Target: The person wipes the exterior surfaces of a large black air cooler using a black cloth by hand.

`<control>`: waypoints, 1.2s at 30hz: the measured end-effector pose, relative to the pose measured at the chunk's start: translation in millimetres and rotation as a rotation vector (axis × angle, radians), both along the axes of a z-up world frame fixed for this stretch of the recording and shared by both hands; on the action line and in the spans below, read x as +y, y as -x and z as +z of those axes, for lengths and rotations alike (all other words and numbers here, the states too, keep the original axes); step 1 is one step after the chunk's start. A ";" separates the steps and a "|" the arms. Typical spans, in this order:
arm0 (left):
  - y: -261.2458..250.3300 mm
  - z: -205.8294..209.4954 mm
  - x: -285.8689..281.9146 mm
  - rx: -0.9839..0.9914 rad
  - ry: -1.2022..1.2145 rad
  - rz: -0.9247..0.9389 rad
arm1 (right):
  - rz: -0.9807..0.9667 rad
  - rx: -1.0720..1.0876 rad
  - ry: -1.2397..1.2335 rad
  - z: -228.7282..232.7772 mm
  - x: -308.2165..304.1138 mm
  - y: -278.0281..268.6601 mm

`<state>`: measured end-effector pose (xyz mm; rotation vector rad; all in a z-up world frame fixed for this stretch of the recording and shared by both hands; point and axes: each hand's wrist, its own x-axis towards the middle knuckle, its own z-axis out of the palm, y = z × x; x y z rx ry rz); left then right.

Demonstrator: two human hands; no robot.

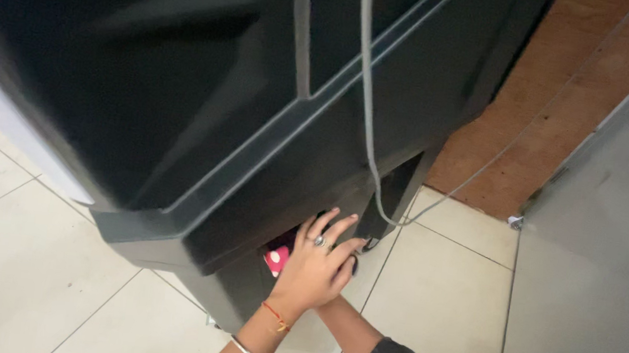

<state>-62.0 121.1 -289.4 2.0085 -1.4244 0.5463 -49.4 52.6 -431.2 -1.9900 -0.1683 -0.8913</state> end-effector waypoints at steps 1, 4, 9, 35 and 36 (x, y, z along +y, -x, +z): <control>-1.2 -1.7 0.9 -0.060 0.044 -0.001 | 0.022 -0.026 -0.018 -1.9 -5.5 -4.5; -4.7 -9.7 0.2 -0.130 0.117 0.019 | 0.094 -0.077 -0.049 -27.5 -19.4 -16.0; -12.0 -19.3 -7.3 0.016 -0.010 0.162 | -0.068 0.326 0.358 -98.3 -54.5 7.3; -31.6 -73.1 -32.1 -0.116 -0.138 0.257 | -0.188 0.008 -0.961 -72.5 -193.3 -44.0; -30.0 -73.4 -34.4 -0.142 -0.126 0.274 | -0.355 0.158 -0.847 -87.1 -193.8 -50.3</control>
